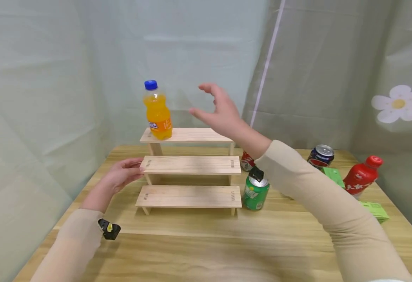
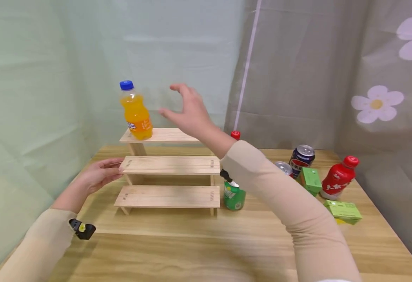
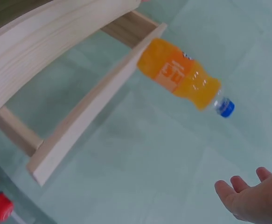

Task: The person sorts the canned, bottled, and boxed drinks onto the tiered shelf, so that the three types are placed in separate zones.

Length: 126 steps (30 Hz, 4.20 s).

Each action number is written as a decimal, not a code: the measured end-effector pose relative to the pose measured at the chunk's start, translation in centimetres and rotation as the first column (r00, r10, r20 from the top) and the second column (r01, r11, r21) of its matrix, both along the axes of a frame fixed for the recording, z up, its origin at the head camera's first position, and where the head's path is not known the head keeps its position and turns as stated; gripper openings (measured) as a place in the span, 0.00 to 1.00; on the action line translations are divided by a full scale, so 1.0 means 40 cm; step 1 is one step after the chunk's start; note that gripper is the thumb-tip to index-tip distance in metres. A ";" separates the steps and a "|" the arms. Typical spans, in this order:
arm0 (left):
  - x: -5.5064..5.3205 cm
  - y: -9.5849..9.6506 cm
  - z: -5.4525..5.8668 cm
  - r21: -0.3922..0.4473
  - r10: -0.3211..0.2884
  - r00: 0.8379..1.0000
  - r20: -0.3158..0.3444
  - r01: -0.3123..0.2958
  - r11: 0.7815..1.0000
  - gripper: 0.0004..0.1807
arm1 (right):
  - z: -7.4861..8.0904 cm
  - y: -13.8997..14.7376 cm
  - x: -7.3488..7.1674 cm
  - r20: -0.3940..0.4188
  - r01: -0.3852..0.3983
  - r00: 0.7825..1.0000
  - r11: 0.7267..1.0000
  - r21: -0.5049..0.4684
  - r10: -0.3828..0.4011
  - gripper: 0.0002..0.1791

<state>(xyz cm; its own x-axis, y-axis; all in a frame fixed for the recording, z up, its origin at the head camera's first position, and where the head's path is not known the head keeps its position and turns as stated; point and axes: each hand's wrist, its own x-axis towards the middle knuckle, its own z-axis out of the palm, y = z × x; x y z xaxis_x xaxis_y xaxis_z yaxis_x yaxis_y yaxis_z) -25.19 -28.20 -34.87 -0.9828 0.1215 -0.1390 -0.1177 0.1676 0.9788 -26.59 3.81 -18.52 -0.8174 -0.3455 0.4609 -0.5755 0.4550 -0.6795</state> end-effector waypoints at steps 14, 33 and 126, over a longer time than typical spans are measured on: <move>0.001 0.001 0.003 0.014 0.023 0.999 0.026 -0.023 1.000 0.35 | 0.002 0.132 -0.009 -0.007 0.077 0.997 0.983 -0.168 -0.079 0.34; 0.011 0.000 -0.005 0.028 0.035 0.999 0.016 -0.035 0.999 0.34 | -0.175 0.237 -0.111 0.142 0.227 0.970 0.939 -0.260 -0.196 0.38; -0.018 -0.001 -0.016 0.093 0.022 0.999 0.043 -0.026 0.995 0.33 | -0.080 0.267 -0.203 0.120 0.341 0.940 0.910 -0.237 -0.320 0.26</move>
